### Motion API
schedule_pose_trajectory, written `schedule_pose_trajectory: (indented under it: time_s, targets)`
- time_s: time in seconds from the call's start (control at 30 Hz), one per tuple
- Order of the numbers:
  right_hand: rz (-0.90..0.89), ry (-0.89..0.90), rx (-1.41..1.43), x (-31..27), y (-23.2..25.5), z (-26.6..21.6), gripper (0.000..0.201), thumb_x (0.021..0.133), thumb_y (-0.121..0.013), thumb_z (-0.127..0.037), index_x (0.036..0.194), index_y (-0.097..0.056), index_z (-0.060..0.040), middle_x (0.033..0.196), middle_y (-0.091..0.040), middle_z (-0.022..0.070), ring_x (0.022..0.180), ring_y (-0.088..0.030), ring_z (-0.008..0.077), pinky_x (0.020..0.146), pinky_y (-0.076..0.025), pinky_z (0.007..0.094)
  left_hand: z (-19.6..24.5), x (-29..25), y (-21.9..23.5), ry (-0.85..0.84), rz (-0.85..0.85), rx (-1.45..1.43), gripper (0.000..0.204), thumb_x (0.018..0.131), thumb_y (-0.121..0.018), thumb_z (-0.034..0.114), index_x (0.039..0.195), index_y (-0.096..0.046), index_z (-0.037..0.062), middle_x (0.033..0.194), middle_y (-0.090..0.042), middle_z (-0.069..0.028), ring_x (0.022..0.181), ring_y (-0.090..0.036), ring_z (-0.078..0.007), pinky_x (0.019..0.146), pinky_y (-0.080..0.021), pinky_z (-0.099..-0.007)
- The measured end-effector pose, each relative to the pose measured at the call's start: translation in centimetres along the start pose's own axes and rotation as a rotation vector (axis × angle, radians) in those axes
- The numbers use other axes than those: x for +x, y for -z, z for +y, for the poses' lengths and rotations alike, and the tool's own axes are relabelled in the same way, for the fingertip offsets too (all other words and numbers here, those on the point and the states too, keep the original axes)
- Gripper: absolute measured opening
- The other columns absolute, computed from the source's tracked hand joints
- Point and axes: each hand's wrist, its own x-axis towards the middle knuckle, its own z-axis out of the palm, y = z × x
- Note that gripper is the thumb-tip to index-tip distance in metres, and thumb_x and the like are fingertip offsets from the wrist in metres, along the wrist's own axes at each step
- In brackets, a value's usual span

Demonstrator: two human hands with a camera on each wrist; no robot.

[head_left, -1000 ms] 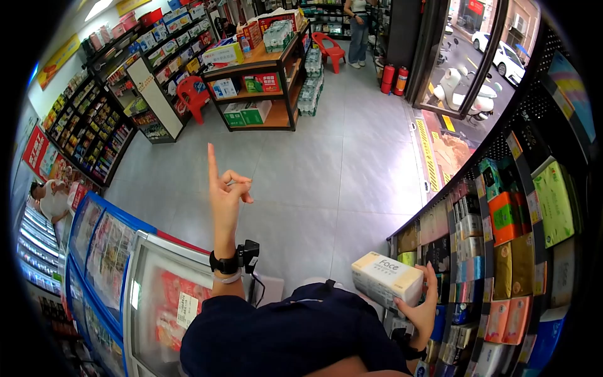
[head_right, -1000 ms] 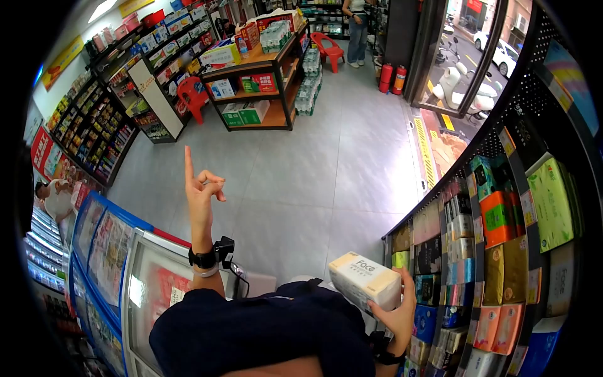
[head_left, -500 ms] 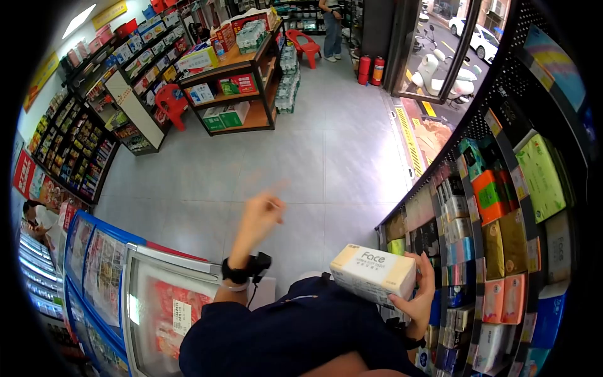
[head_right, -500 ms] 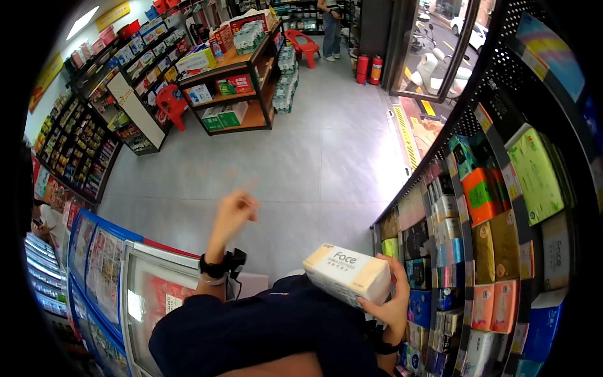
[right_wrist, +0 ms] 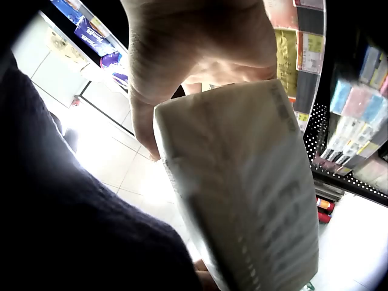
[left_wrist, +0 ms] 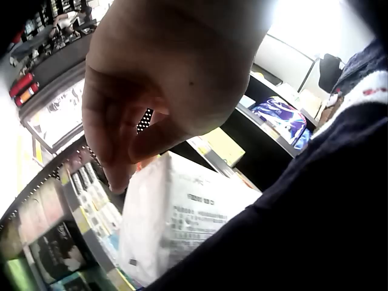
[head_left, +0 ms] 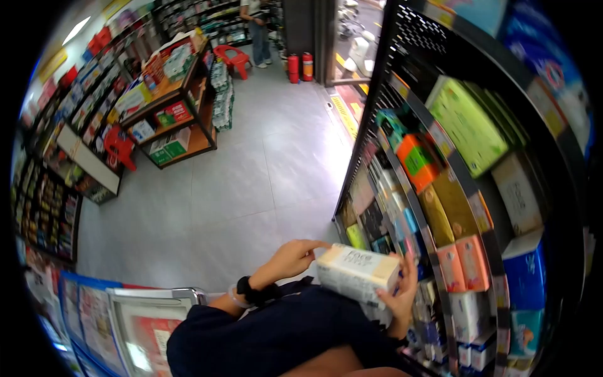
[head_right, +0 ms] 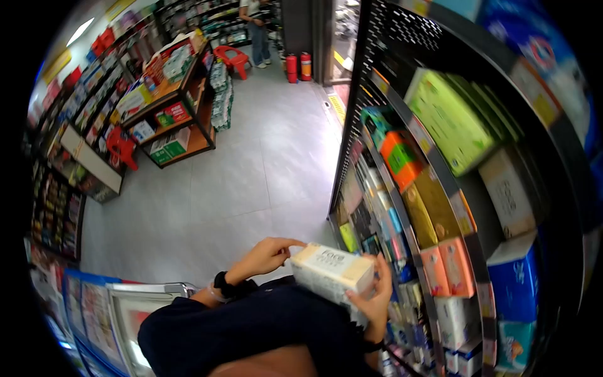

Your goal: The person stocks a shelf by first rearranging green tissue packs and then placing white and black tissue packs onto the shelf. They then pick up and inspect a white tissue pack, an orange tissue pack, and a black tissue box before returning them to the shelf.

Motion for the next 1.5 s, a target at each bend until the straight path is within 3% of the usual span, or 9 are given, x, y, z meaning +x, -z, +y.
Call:
schedule_pose_trajectory:
  time_s: [0.1, 0.23, 0.37, 0.53, 0.7, 0.9, 1.07, 1.2, 1.5]
  targets:
    - [0.095, 0.027, -0.044, 0.5, 2.1, -1.7, 0.091, 0.061, -0.078, -0.015, 0.136, -0.029, 0.0018, 0.127, -0.045, 0.0216, 0.112, -0.049, 0.0271, 0.086, -0.047, 0.0352, 2.8, 2.4, -1.0, 0.051, -0.045, -0.095, 0.047, 0.073, -0.043, -0.001, 0.115, -0.060, 0.0130, 0.072, -0.062, -0.0132, 0.065, -0.061, -0.0230, 0.057, -0.047, -0.0340]
    - [0.282, 0.105, 0.052, 0.6, 4.2, -2.1, 0.086, 0.067, -0.073, -0.014, 0.136, -0.024, 0.0001, 0.129, -0.042, 0.0229, 0.115, -0.047, 0.0276, 0.091, -0.044, 0.0362, 3.9, 5.0, -3.6, -0.091, 0.074, -0.347, 0.036, 0.084, -0.042, 0.003, 0.115, -0.058, 0.0050, 0.081, -0.063, -0.0120, 0.066, -0.061, -0.0180, 0.060, -0.050, -0.0303]
    - [0.441, 0.121, 0.249, 0.2, 5.1, -1.8, 0.090, 0.072, -0.070, -0.014, 0.139, -0.012, -0.0041, 0.133, -0.038, 0.0236, 0.120, -0.042, 0.0278, 0.098, -0.037, 0.0370, 5.2, 5.8, -6.4, -0.162, -0.007, -0.441, 0.042, 0.096, -0.040, 0.030, 0.127, -0.046, 0.0022, 0.112, -0.054, -0.0122, 0.092, -0.057, -0.0183, 0.075, -0.050, -0.0312]
    - [0.367, 0.334, 0.072, 0.2, 6.4, -3.7, 0.081, 0.076, -0.072, -0.027, 0.131, -0.016, -0.0089, 0.142, -0.022, 0.0287, 0.128, -0.033, 0.0300, 0.101, -0.032, 0.0396, 7.7, 7.2, -7.0, -0.296, -0.057, -0.614, 0.055, 0.087, -0.060, 0.030, 0.130, -0.042, 0.0008, 0.127, -0.044, -0.0098, 0.114, -0.046, -0.0217, 0.095, -0.040, -0.0331]
    - [0.279, 0.730, -0.358, 1.9, 8.3, -7.2, 0.074, 0.076, -0.073, -0.032, 0.126, -0.023, -0.0114, 0.143, -0.010, 0.0354, 0.129, -0.027, 0.0419, 0.102, -0.029, 0.0449, 9.9, 10.3, -5.1, -0.403, -0.020, -0.598, 0.050, 0.077, -0.070, 0.012, 0.121, -0.049, -0.0015, 0.121, -0.052, -0.0100, 0.110, -0.051, -0.0191, 0.094, -0.040, -0.0328]
    - [0.575, 0.681, -1.047, 1.3, 8.1, -13.4, 0.066, 0.069, -0.074, -0.012, 0.127, -0.042, -0.0060, 0.128, -0.035, 0.0282, 0.120, -0.033, 0.0380, 0.092, -0.038, 0.0433, 14.3, 14.7, -4.6, -0.655, 0.260, -0.473, 0.035, 0.075, -0.065, -0.001, 0.109, -0.056, -0.0048, 0.107, -0.061, -0.0088, 0.101, -0.055, -0.0165, 0.090, -0.042, -0.0303]
    - [0.605, 0.688, -0.883, 2.1, 8.2, -13.5, 0.051, 0.072, -0.052, 0.021, 0.119, -0.055, 0.0031, 0.118, -0.043, 0.0243, 0.089, -0.056, 0.0250, 0.074, -0.048, 0.0271, 17.1, 17.9, -4.7, -0.734, 0.256, -0.566, 0.035, 0.076, -0.065, -0.002, 0.109, -0.056, -0.0055, 0.105, -0.062, -0.0079, 0.098, -0.057, -0.0147, 0.088, -0.043, -0.0284]
    - [0.691, 0.838, -1.000, 3.3, 8.8, -12.0, 0.041, 0.076, -0.053, 0.019, 0.114, -0.058, 0.0042, 0.117, -0.044, 0.0266, 0.077, -0.055, 0.0195, 0.058, -0.048, 0.0237, 18.2, 20.9, -4.7, -0.792, 0.248, -0.522, 0.035, 0.072, -0.067, -0.001, 0.106, -0.058, -0.0054, 0.103, -0.062, -0.0077, 0.096, -0.057, -0.0131, 0.086, -0.043, -0.0270]
    - [0.831, 0.871, -1.092, 6.1, 8.0, -11.9, 0.042, 0.077, -0.053, 0.017, 0.116, -0.056, 0.0034, 0.120, -0.045, 0.0276, 0.082, -0.061, 0.0240, 0.061, -0.050, 0.0244, 19.9, 24.4, -3.7, -0.953, 0.358, -0.221, 0.029, 0.065, -0.070, 0.000, 0.093, -0.062, -0.0012, 0.093, -0.063, -0.0108, 0.085, -0.059, -0.0228, 0.075, -0.044, -0.0301]
